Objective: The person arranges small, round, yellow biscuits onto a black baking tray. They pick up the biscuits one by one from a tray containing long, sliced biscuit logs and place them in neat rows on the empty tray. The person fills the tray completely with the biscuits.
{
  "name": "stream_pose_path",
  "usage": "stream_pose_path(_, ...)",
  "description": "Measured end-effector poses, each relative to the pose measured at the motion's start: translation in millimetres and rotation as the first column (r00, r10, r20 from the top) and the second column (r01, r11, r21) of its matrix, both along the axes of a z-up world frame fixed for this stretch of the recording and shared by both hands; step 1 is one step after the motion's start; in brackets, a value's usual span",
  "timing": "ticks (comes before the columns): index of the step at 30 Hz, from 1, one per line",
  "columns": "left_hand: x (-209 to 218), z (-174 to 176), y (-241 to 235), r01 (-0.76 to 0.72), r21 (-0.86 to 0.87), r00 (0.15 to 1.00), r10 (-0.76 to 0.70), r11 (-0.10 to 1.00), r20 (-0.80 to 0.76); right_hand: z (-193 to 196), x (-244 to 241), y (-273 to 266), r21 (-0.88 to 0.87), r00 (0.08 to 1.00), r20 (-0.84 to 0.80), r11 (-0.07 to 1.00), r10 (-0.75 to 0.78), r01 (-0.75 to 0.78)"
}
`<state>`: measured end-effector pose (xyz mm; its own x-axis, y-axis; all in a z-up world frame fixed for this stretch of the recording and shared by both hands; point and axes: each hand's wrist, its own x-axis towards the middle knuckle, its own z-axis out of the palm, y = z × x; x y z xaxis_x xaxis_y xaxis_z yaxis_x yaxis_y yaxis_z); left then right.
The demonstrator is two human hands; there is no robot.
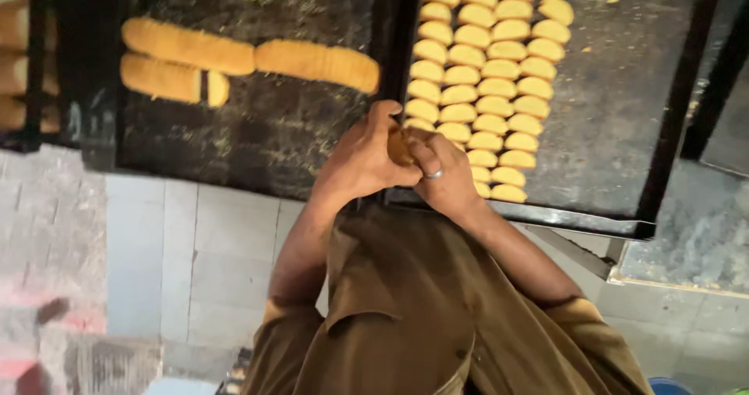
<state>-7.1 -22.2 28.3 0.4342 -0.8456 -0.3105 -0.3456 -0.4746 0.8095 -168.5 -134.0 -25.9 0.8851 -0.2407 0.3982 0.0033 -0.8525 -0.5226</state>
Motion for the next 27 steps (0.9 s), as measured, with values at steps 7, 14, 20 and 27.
stream_pose_path(7,-14.2,-48.4,-69.7,0.123,-0.217,0.953,-0.177,0.968,-0.248,-26.9,-45.7,-91.4,0.327,0.952,-0.302,0.933,-0.046,0.149)
stream_pose_path(14,-38.5,-114.0,-92.6,-0.055,-0.361,0.727,0.285,0.931,0.625,-37.0,-10.2,-304.0,0.189,0.974,-0.128,0.959,-0.188,0.210)
stream_pose_path(20,-42.6,-98.7,-92.5,-0.028,-0.312,0.676,0.248,0.950,0.694,-42.1,17.5,-373.6,0.008,0.936,-0.296,0.980,-0.189,0.200)
stream_pose_path(27,-42.7,-104.9,-91.2,-0.009,-0.335,0.675,0.252,0.942,0.693,-60.6,24.2,-404.2,0.057,0.977,-0.199,0.995,-0.072,0.084)
